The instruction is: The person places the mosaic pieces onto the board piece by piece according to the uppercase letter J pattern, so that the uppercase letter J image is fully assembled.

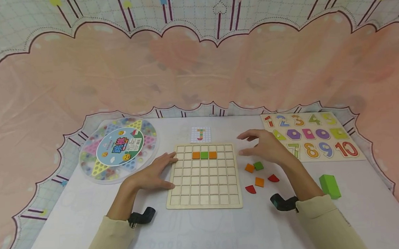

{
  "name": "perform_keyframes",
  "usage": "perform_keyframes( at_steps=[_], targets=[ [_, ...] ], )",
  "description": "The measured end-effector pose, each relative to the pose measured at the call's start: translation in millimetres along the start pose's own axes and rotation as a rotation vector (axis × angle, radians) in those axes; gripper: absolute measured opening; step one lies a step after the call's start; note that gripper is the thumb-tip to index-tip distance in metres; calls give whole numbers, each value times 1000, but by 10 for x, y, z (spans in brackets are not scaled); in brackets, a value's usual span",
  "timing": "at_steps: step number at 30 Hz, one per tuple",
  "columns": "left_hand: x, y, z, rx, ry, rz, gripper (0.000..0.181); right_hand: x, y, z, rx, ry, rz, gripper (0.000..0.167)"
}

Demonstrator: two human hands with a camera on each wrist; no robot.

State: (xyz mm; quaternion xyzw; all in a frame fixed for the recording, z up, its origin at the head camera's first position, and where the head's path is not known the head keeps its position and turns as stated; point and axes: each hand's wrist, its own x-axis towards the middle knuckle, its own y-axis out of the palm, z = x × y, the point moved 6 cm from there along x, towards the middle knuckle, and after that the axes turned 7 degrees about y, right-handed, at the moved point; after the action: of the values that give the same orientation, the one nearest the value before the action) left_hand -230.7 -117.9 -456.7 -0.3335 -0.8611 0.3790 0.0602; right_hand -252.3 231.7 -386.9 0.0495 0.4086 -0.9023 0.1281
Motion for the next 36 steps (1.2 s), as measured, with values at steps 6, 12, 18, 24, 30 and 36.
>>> perform_keyframes(
  at_steps=[6, 12, 18, 24, 30, 36],
  targets=[
    [-4, 4, 11, 1, -9, 0, 83, -124, 40, -158, 28, 30, 30, 53],
    [-15, 8, 34, -1, -13, -3, 84, -174, 159, -345, 48, 116, 99, 52],
    [-21, 21, 38, 4, -2, 3, 85, -162, 305, -526, 44, 137, 148, 52],
    [-16, 40, 48, -5, 5, 16, 86, -137, 423, -611, 33, 71, 160, 47],
    [-15, 33, 41, -5, 5, 17, 86, -133, 459, -635, 38, 36, 140, 43],
    [-29, 21, 26, -28, 3, 13, 86, -131, 455, -620, 54, 9, 129, 39]
  ],
)
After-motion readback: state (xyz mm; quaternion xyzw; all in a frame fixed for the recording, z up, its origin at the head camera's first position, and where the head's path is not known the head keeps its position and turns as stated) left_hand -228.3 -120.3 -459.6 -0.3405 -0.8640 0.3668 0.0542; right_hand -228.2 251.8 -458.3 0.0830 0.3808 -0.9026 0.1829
